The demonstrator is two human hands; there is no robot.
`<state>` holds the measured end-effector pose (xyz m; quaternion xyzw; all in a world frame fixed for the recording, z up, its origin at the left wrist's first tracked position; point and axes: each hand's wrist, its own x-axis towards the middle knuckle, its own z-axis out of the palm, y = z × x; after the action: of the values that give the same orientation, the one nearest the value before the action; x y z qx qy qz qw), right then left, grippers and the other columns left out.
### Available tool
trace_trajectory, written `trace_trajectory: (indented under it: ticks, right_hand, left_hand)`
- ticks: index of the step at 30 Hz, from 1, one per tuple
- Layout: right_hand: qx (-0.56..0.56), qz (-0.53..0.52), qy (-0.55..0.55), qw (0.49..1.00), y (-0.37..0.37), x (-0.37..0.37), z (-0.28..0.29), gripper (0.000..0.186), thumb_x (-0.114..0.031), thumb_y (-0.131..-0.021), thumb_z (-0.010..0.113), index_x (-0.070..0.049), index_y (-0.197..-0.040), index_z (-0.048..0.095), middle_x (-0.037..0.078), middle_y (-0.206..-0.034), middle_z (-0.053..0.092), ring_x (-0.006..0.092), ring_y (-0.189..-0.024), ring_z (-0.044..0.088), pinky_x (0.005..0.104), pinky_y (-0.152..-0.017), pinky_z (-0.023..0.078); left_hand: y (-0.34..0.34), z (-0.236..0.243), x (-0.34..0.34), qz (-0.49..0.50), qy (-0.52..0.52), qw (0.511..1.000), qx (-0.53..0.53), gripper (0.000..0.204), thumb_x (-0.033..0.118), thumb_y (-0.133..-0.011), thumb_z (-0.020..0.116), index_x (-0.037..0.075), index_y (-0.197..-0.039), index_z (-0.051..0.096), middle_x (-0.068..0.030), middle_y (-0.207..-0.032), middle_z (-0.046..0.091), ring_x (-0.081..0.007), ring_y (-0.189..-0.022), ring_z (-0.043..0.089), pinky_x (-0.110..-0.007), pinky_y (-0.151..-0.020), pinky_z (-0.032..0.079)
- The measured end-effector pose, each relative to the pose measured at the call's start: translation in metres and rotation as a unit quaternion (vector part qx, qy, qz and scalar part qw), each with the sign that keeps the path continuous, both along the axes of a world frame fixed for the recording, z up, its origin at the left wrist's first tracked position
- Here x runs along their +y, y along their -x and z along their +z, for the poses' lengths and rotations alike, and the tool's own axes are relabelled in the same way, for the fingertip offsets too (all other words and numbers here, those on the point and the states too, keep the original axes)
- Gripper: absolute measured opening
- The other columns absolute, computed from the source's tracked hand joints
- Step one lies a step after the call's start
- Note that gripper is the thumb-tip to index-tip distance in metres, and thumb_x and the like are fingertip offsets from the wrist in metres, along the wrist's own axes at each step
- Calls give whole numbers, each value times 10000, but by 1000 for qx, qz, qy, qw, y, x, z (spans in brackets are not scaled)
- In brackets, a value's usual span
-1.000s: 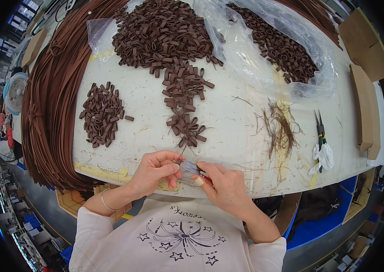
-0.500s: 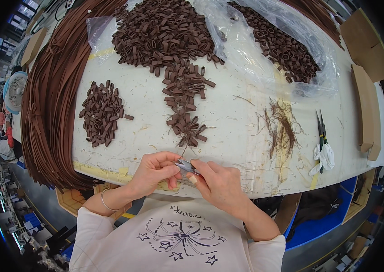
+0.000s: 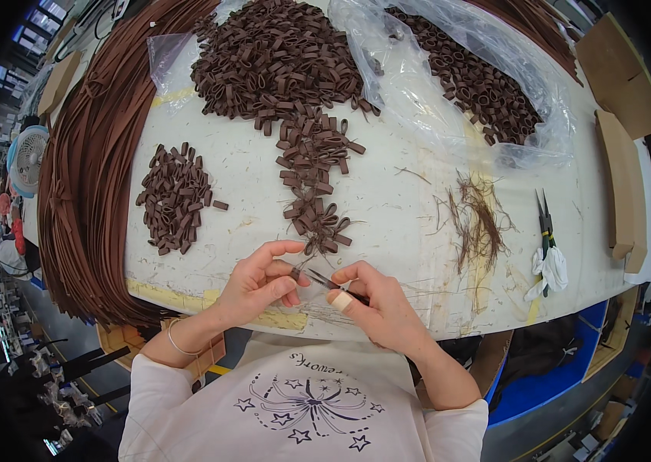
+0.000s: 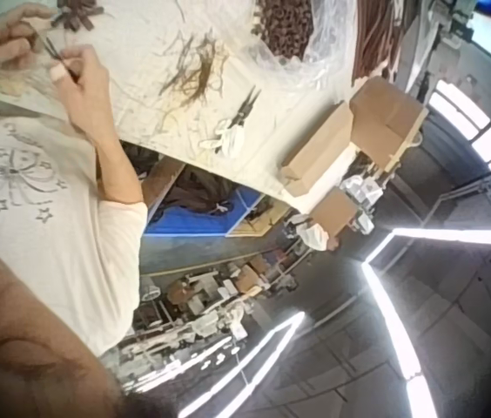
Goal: The person uses pliers to trim small brown leather pieces on a white workbench. They repeatedly pick up individual pieces, hold them with the pliers, and trim the ends, dropping the finished pieces into a growing pile. The workspace contains large bundles of leather strips and plastic bags of pre-cut pieces.
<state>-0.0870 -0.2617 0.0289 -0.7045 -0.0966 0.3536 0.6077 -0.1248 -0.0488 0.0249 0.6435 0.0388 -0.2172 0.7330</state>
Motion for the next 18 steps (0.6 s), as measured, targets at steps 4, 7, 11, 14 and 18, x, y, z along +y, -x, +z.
trace_trajectory:
  ticks: [4,7,11,14,18]
  right_hand:
    - [145,16,-26,989,-6,4,3,192,-177,-830,565,-13,-914,511,-27,-608,458,31,-499,356,205,-453,296]
    - [170,24,-70,983,-8,7,-1,177,-168,-827,573,-17,-897,511,-30,-641,474,29,-530,376,187,-471,302]
    - [187,19,-101,977,-9,10,-3,162,-149,-816,593,-28,-888,513,-29,-662,486,24,-535,394,170,-454,304]
    - [181,18,-100,978,-9,11,-2,146,-133,-812,599,-33,-878,515,-30,-656,490,23,-532,398,169,-452,302]
    - [175,7,-97,980,-8,12,2,128,-115,-808,601,-40,-871,519,-31,-642,492,26,-524,405,173,-449,301]
  left_hand:
    - [-2,-3,4,-53,-90,990,-90,458,99,-872,499,41,-1276,291,-117,-913,623,-116,-716,598,-234,-681,487]
    - [-3,-4,5,-66,-133,978,-146,474,69,-851,492,54,-1279,290,-124,-912,630,-141,-721,610,-248,-681,486]
    - [-4,-6,6,-75,-162,964,-196,479,53,-845,495,47,-1276,286,-122,-906,636,-163,-724,625,-252,-671,490]
    - [-4,-8,6,-76,-173,957,-220,470,73,-861,505,31,-1270,277,-112,-912,639,-160,-739,632,-245,-673,494]
    - [-2,-13,3,-35,-154,953,-259,504,-31,-808,485,33,-1268,290,-121,-871,633,-171,-679,602,-254,-635,473]
